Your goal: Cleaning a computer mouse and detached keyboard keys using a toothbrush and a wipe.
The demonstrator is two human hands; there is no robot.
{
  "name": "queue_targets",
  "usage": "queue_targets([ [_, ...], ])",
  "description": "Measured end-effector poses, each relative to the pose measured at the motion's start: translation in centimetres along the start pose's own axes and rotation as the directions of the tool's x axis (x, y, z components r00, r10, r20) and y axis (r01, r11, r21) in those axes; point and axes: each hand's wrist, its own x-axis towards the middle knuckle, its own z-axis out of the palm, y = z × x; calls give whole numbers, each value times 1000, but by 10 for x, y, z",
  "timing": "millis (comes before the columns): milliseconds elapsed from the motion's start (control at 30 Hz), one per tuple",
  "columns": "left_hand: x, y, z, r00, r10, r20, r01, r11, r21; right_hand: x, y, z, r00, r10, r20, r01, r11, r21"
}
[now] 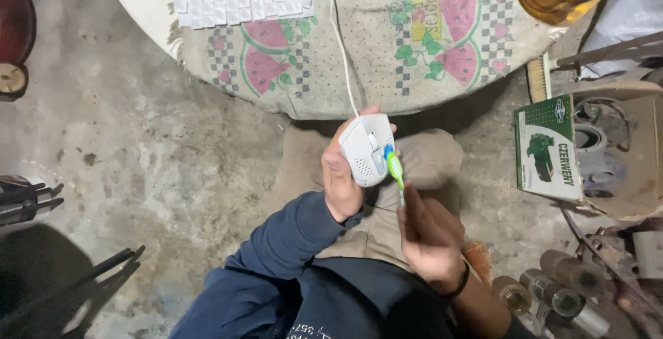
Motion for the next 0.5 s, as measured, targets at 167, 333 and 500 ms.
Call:
queue_targets([
  [167,-6,-4,2,997,-66,27,69,992,-109,6,2,3,1000,-18,9,18,1000,-18],
  [333,-2,-1,-2,998,-47,41,50,997,-62,-4,7,2,999,15,30,-17,998,61],
  [500,-6,-1,3,995,-95,31,97,991,-89,17,-1,-1,998,37,60,-41,997,61],
])
